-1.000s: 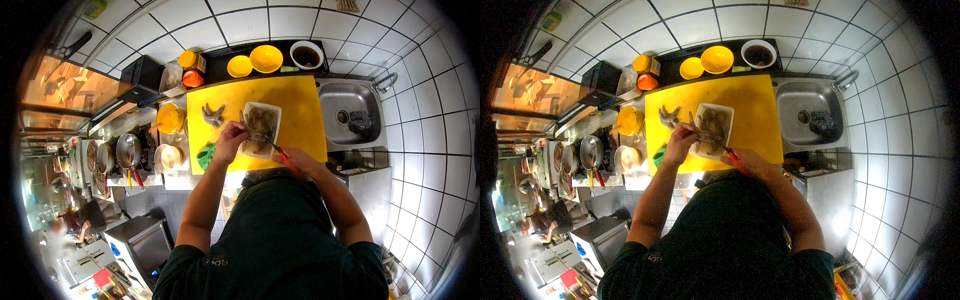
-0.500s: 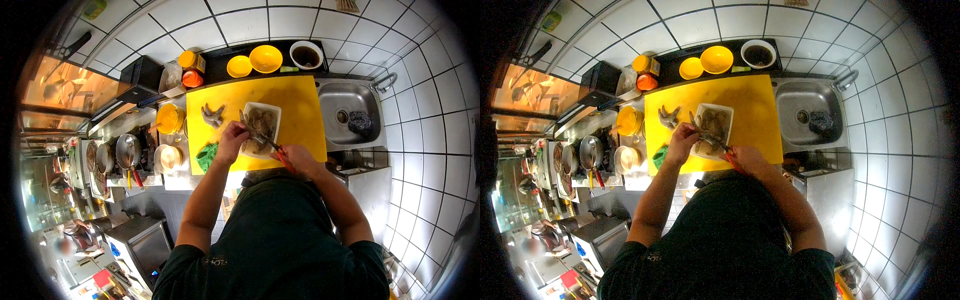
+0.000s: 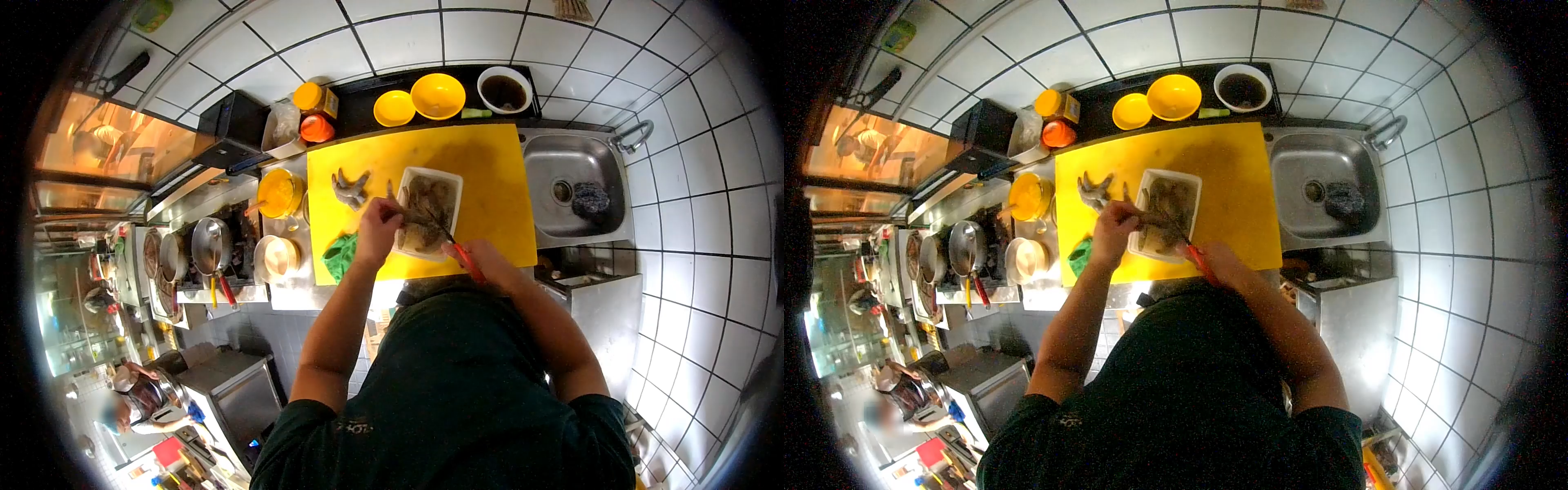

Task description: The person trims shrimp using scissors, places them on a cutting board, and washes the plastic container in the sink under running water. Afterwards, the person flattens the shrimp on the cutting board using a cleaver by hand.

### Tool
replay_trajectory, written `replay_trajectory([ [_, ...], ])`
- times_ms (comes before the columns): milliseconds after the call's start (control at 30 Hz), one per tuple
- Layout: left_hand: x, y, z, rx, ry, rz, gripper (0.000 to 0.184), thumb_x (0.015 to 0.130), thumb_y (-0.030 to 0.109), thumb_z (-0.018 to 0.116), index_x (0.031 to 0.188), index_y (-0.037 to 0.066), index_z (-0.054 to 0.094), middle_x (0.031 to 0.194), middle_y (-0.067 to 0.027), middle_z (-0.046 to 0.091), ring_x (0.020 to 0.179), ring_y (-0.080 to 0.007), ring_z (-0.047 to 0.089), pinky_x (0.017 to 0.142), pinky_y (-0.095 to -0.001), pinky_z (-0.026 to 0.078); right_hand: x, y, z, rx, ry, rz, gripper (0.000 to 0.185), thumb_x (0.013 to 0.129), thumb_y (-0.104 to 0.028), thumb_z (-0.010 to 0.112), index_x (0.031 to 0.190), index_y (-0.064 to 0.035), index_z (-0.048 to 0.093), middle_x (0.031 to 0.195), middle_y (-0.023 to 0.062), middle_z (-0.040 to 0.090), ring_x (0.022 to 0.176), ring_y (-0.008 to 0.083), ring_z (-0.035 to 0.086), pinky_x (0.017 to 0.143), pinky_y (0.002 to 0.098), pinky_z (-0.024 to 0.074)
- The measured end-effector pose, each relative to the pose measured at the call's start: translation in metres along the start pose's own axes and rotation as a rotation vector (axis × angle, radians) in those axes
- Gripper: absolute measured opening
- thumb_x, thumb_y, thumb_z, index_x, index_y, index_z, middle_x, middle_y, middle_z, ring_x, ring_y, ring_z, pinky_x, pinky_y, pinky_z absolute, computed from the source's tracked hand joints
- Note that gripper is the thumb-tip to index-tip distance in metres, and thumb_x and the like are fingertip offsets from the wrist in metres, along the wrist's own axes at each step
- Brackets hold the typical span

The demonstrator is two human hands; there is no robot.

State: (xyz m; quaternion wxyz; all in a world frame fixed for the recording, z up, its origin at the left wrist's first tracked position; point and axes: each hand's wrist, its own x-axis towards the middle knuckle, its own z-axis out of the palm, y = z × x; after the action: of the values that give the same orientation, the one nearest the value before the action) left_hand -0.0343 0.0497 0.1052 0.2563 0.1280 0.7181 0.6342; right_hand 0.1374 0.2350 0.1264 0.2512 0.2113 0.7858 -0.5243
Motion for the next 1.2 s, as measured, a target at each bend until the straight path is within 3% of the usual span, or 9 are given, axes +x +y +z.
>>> replay_trajectory([
  [167,0.022,-0.003,-0.055,0.252,0.323,0.144,0.015,0.086,0.003,0.066,0.098,-0.002,0.060,0.087,-0.0135,0.068,0.075,-0.0237,0.067,0.072,-0.0345,0.055,0.004,0.013,0.003,0.230,-0.037,0.084,0.071,0.095,-0.070,0.042,0.085,-0.0024,0.060,0.066,0.0089,0.056,0.058,0.0199,0.057,0.054,0.0326,0.0466],
  [267,0.025,0.007,-0.075,1.039,0.408,0.609,0.020,0.085,0.010,0.067,0.102,-0.001,0.064,0.089,-0.0197,0.068,0.077,-0.0340,0.067,0.073,-0.0404,0.055,-0.003,0.005,0.002,0.291,-0.026,0.094,0.069,0.095,-0.069,0.042,0.087,-0.0029,0.058,0.066,0.0083,0.054,0.056,0.0182,0.055,0.052,0.0306,0.0448],
  [367,0.019,0.007,-0.058,0.972,0.180,0.305,0.020,0.089,0.017,0.066,0.101,0.001,0.069,0.099,-0.0184,0.070,0.085,-0.0436,0.066,0.078,-0.0457,0.054,0.006,0.015,0.003,0.193,-0.067,0.067,0.085,0.090,-0.079,0.038,0.103,0.0014,0.066,0.086,0.0148,0.064,0.079,0.0270,0.060,0.074,0.0375,0.0481],
  [433,0.021,-0.017,-0.035,1.139,0.021,0.558,0.013,0.087,0.015,0.055,0.088,0.006,0.065,0.085,-0.0199,0.065,0.079,-0.0392,0.064,0.069,-0.0489,0.053,0.004,0.012,0.005,0.231,-0.030,0.056,0.085,0.090,-0.079,0.038,0.104,0.0012,0.065,0.086,0.0146,0.064,0.080,0.0272,0.060,0.075,0.0377,0.0481],
  [467,0.018,-0.014,-0.016,1.133,-0.009,0.491,0.011,0.086,0.014,0.054,0.083,0.006,0.061,0.081,-0.0201,0.063,0.076,-0.0397,0.063,0.066,-0.0499,0.052,0.004,0.012,0.005,0.249,-0.011,0.050,0.085,0.090,-0.079,0.038,0.105,0.0012,0.065,0.085,0.0145,0.063,0.080,0.0273,0.059,0.076,0.0378,0.0482],
  [633,0.032,-0.001,0.041,1.022,-0.004,0.436,0.008,0.085,0.008,0.054,0.086,0.005,0.061,0.088,-0.0212,0.066,0.084,-0.0411,0.065,0.074,-0.0502,0.053,-0.007,-0.001,-0.002,0.245,0.018,0.159,0.080,0.090,-0.076,0.041,0.100,-0.0006,0.065,0.078,0.0116,0.061,0.070,0.0238,0.061,0.065,0.0354,0.0496],
  [767,0.066,-0.002,0.062,1.197,-0.090,0.172,0.015,0.088,0.010,0.054,0.095,0.004,0.065,0.098,-0.0216,0.068,0.092,-0.0393,0.067,0.081,-0.0471,0.055,-0.018,-0.008,-0.005,0.315,0.006,0.198,0.066,0.093,-0.068,0.049,0.083,-0.0036,0.058,0.069,0.0054,0.053,0.054,0.0171,0.052,0.050,0.0305,0.0432],
  [1033,0.094,-0.025,0.082,1.125,-0.119,-0.139,0.040,0.099,0.020,0.036,0.109,-0.001,0.068,0.116,-0.0251,0.066,0.104,-0.0391,0.067,0.088,-0.0462,0.055,-0.023,0.021,-0.003,0.466,0.012,0.132,0.059,0.097,-0.061,0.048,0.083,-0.0048,0.058,0.070,0.0047,0.054,0.058,0.0169,0.053,0.055,0.0302,0.0434],
  [1200,0.091,-0.011,0.087,1.302,-0.182,-0.186,0.036,0.098,0.022,0.042,0.110,0.002,0.070,0.115,-0.0217,0.068,0.107,-0.0356,0.067,0.091,-0.0440,0.055,-0.039,-0.006,-0.009,0.360,0.053,0.107,0.058,0.097,-0.060,0.047,0.083,-0.0052,0.058,0.069,0.0040,0.053,0.058,0.0163,0.052,0.055,0.0300,0.0430],
])
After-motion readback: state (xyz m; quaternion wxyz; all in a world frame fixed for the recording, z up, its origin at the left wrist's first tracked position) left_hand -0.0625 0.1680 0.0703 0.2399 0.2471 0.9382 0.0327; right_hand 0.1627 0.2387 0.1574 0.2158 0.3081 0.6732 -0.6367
